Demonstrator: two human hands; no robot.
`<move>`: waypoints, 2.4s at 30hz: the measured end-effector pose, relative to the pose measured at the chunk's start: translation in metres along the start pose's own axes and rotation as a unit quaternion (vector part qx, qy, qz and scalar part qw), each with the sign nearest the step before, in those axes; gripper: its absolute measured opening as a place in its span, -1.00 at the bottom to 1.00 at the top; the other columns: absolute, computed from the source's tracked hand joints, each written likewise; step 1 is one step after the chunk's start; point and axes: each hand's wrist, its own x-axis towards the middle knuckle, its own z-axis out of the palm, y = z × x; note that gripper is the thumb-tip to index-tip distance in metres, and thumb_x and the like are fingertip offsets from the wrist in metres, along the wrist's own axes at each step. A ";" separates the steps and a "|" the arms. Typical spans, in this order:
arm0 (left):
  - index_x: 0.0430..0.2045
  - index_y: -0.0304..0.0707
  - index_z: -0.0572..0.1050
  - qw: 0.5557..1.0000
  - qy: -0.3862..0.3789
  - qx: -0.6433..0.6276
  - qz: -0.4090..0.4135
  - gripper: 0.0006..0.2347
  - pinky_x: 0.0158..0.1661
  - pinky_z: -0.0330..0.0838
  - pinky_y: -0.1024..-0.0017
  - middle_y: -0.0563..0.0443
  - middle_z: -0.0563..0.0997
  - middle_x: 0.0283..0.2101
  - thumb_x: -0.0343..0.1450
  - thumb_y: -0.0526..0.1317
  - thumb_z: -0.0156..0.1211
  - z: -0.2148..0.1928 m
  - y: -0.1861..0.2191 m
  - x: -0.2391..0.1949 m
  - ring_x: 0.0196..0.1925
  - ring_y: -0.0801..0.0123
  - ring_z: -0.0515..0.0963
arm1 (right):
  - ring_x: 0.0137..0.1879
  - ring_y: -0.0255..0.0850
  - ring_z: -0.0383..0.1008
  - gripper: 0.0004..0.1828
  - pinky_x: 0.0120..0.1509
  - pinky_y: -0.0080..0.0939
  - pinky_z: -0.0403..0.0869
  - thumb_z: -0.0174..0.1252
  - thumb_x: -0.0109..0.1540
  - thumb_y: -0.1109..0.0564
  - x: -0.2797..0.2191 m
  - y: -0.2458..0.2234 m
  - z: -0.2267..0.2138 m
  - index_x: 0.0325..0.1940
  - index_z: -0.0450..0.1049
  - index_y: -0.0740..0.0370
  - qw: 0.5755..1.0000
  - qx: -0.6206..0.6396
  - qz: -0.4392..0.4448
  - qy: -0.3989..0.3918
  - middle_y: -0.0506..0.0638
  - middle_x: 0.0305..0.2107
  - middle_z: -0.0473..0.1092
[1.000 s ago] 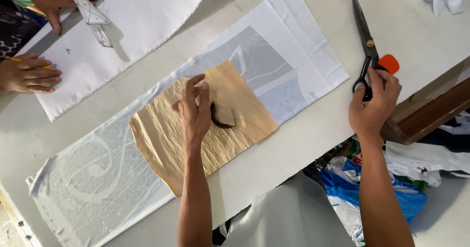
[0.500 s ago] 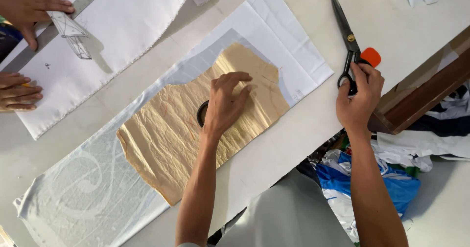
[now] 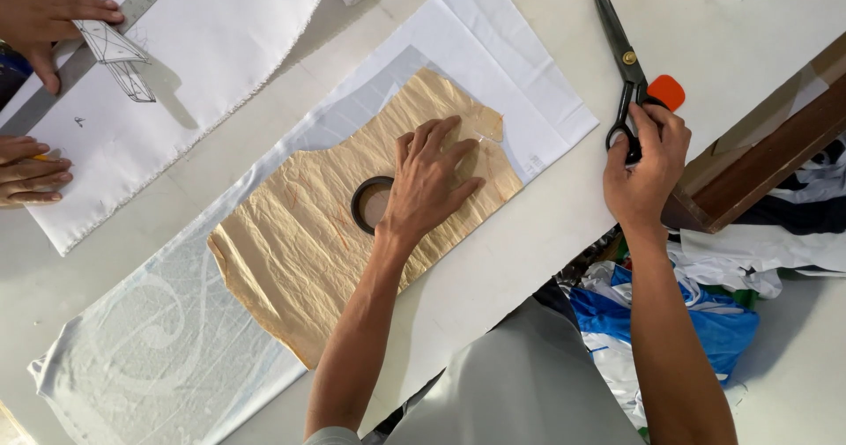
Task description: Marking a garment pattern onto fabric with chalk and then cutting the piece out using industrial scissors.
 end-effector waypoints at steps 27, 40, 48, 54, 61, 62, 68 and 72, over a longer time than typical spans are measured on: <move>0.02 -0.08 0.48 0.998 0.041 0.028 -0.041 -0.38 0.14 0.10 -0.05 -0.13 0.38 0.25 0.21 0.30 0.28 0.019 0.018 0.011 0.29 0.00 0.28 | 0.09 0.14 0.30 -0.62 0.13 0.14 0.28 -0.11 0.55 0.09 0.010 -0.017 -0.006 0.15 0.53 0.42 0.990 -0.056 -0.046 0.120 0.27 0.04 0.26; -0.02 0.04 0.58 0.994 -0.087 -0.040 0.043 -0.68 0.26 0.06 -0.05 -0.02 0.44 0.28 0.33 -0.12 0.37 -0.041 -0.005 -0.003 0.35 0.12 0.29 | 0.01 0.10 0.32 -0.52 -0.02 0.03 0.57 0.30 0.37 0.55 0.036 0.081 -0.055 0.39 0.53 0.48 0.983 -0.003 0.101 -0.156 0.27 0.21 0.10; 0.07 0.03 0.52 0.976 -0.208 -0.039 0.048 -0.43 0.27 -0.01 -0.17 -0.06 0.18 0.45 0.16 -0.08 0.60 -0.041 -0.002 -0.005 0.45 -0.01 0.05 | -0.09 0.10 0.40 -0.54 -0.19 0.11 0.54 0.52 0.37 0.37 0.037 0.103 -0.059 0.35 0.63 0.52 0.982 -0.068 -0.015 -0.178 0.24 0.23 0.21; 0.11 0.05 0.47 0.975 -0.215 -0.031 0.052 -0.38 0.27 -0.02 -0.14 -0.06 0.18 0.44 0.14 -0.08 0.60 -0.045 0.001 -0.002 0.45 -0.04 0.06 | -0.01 0.14 0.42 -0.48 -0.40 0.04 0.46 0.18 0.44 0.43 0.054 0.085 -0.061 0.51 0.48 0.30 0.959 -0.052 0.024 -0.277 0.25 0.22 0.14; 0.11 0.07 0.47 0.977 -0.207 -0.025 0.042 -0.37 0.27 -0.02 -0.13 0.01 0.20 0.44 0.12 -0.08 0.61 -0.041 -0.002 -0.003 0.44 0.00 0.08 | -0.05 0.10 0.32 -0.43 -0.04 0.05 0.47 0.45 0.31 0.30 0.056 0.100 -0.059 0.42 0.56 0.37 0.964 -0.046 -0.040 -0.258 0.27 0.19 0.25; 0.12 0.09 0.46 0.978 -0.202 -0.021 0.050 -0.34 0.26 0.01 -0.13 0.03 0.20 0.44 0.10 -0.05 0.63 -0.039 -0.004 -0.004 0.43 0.00 0.09 | -0.06 0.07 0.42 -0.45 -0.02 0.00 0.53 0.57 0.31 0.19 0.055 0.108 -0.057 0.35 0.65 0.50 0.971 -0.072 -0.094 -0.209 0.29 0.15 0.37; 0.12 0.08 0.49 0.979 -0.192 -0.021 0.058 -0.34 0.23 0.02 -0.19 0.00 0.20 0.44 0.10 -0.02 0.64 -0.034 -0.009 -0.005 0.43 0.00 0.10 | -0.19 -0.07 0.33 -0.35 -0.19 -0.06 0.48 0.56 0.31 0.40 0.049 0.091 -0.056 0.38 0.37 0.49 0.980 0.005 0.136 -0.145 0.27 0.03 0.39; 0.11 0.06 0.48 0.979 -0.194 -0.024 0.053 -0.35 0.24 0.03 -0.17 -0.01 0.23 0.42 0.11 -0.03 0.64 -0.038 -0.007 -0.004 0.43 0.01 0.09 | -0.09 -0.19 0.30 -0.42 -0.08 -0.20 0.50 0.58 0.27 0.31 0.038 0.096 -0.054 0.31 0.46 0.32 0.959 0.040 0.248 -0.129 0.05 -0.06 0.34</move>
